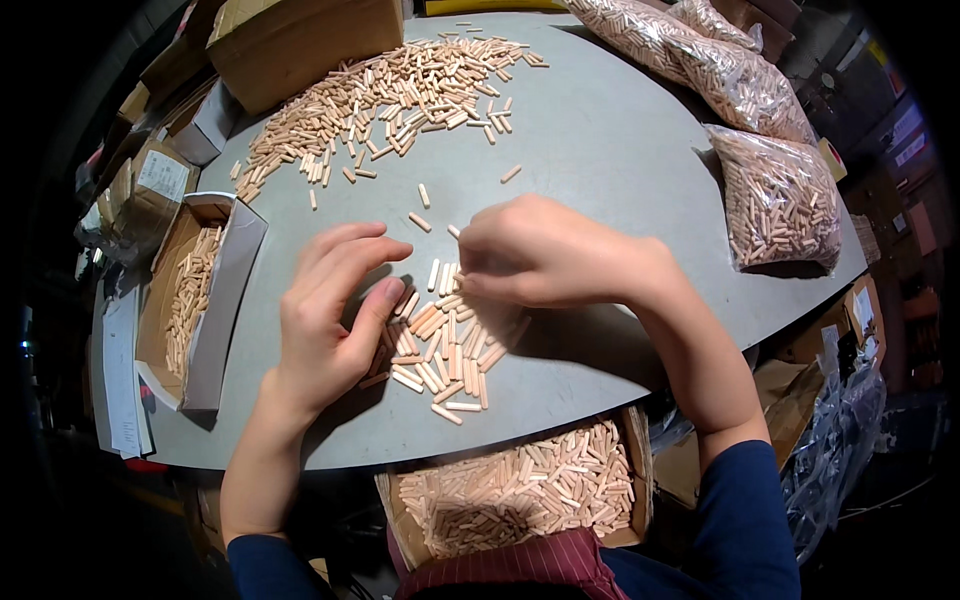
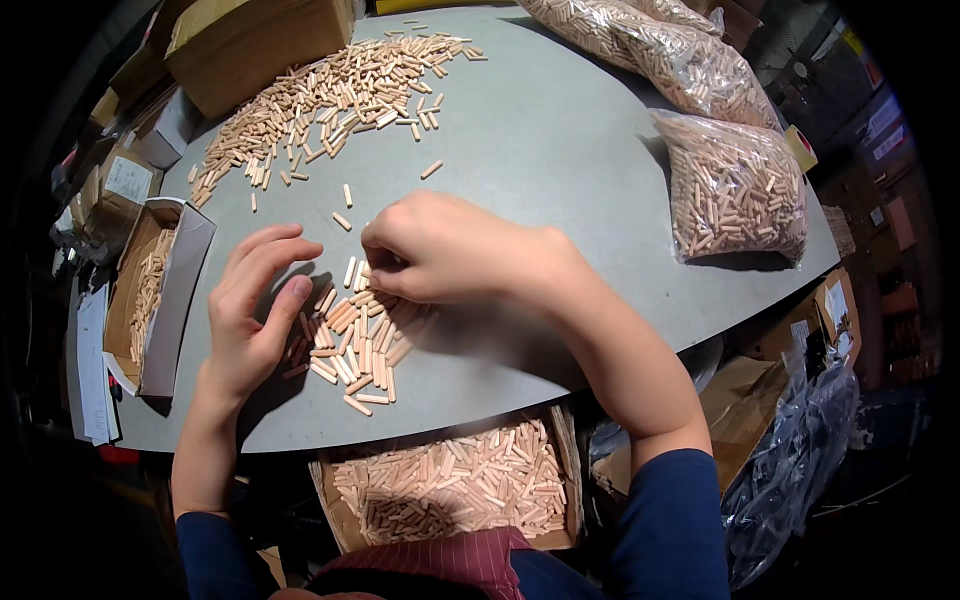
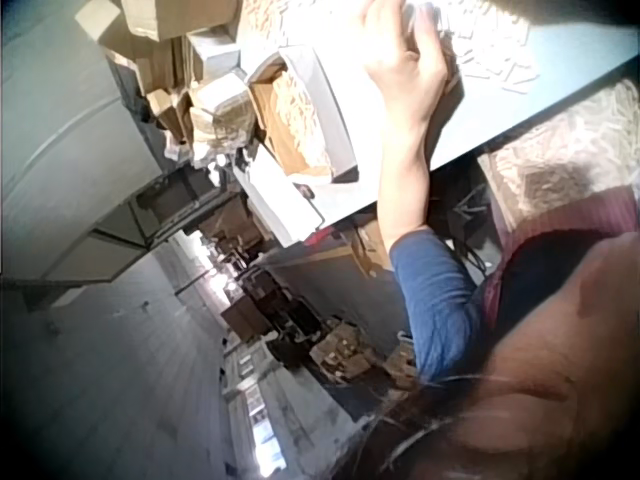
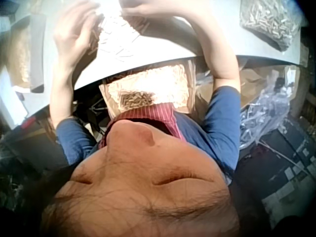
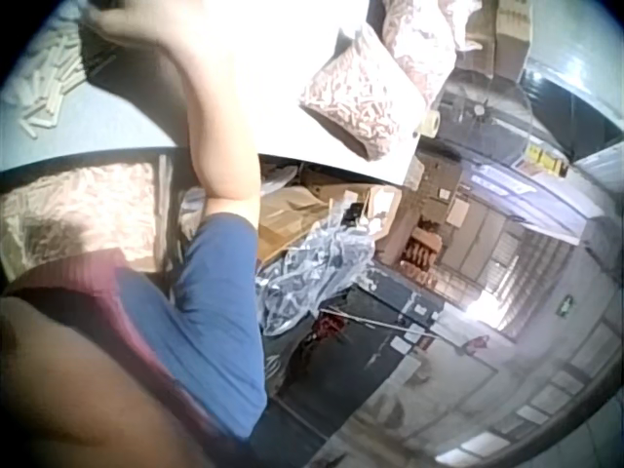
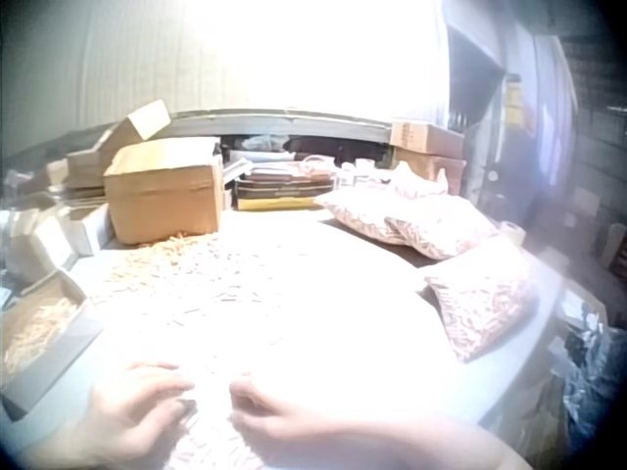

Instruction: The person sorts small wooden pegs on a table, picking them up and placing them into a cardboard box. They occasionally pause to touch their face before resuming the sorting task.

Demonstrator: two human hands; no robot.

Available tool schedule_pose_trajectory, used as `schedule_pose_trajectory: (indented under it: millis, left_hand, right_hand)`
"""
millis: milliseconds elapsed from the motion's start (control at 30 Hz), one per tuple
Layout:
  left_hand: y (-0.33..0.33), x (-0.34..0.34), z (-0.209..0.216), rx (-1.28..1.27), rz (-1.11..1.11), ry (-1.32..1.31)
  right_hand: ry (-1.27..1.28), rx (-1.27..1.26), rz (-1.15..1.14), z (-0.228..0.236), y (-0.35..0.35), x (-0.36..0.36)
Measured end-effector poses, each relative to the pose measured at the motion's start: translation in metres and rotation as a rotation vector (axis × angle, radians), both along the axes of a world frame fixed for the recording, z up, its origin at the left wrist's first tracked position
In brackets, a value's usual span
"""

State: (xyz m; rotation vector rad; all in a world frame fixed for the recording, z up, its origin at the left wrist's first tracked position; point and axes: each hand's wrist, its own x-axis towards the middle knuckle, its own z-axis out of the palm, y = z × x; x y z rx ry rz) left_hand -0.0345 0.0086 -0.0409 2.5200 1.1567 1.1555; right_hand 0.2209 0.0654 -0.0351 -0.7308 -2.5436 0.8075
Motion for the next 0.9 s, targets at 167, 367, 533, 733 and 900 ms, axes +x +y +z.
schedule_pose_trajectory:
  millis: [167,367,533,733,900]
  left_hand:
    - [-0.008,0.003,-0.001,0.021,-0.11,-0.019]
    - [-0.007,-0.005,-0.004,-0.14,-0.129,-0.16]
    - [-0.005,-0.011,-0.012,-0.524,-0.155,-0.511]
    - [-0.006,-0.009,-0.009,-0.643,-0.217,-0.589]
    - [-0.007,-0.008,-0.006,-0.672,-0.219,-0.598]
  right_hand:
    - [0.075,-0.344,0.016,0.015,-0.012,-0.013]
    - [0.309,-0.928,0.019,0.014,-0.021,-0.019]
    - [0.476,-1.032,0.051,0.014,-0.02,-0.02]
    - [0.435,-0.948,0.055,0.017,-0.021,-0.019]
    - [0.408,-0.853,0.046,0.018,-0.021,-0.018]
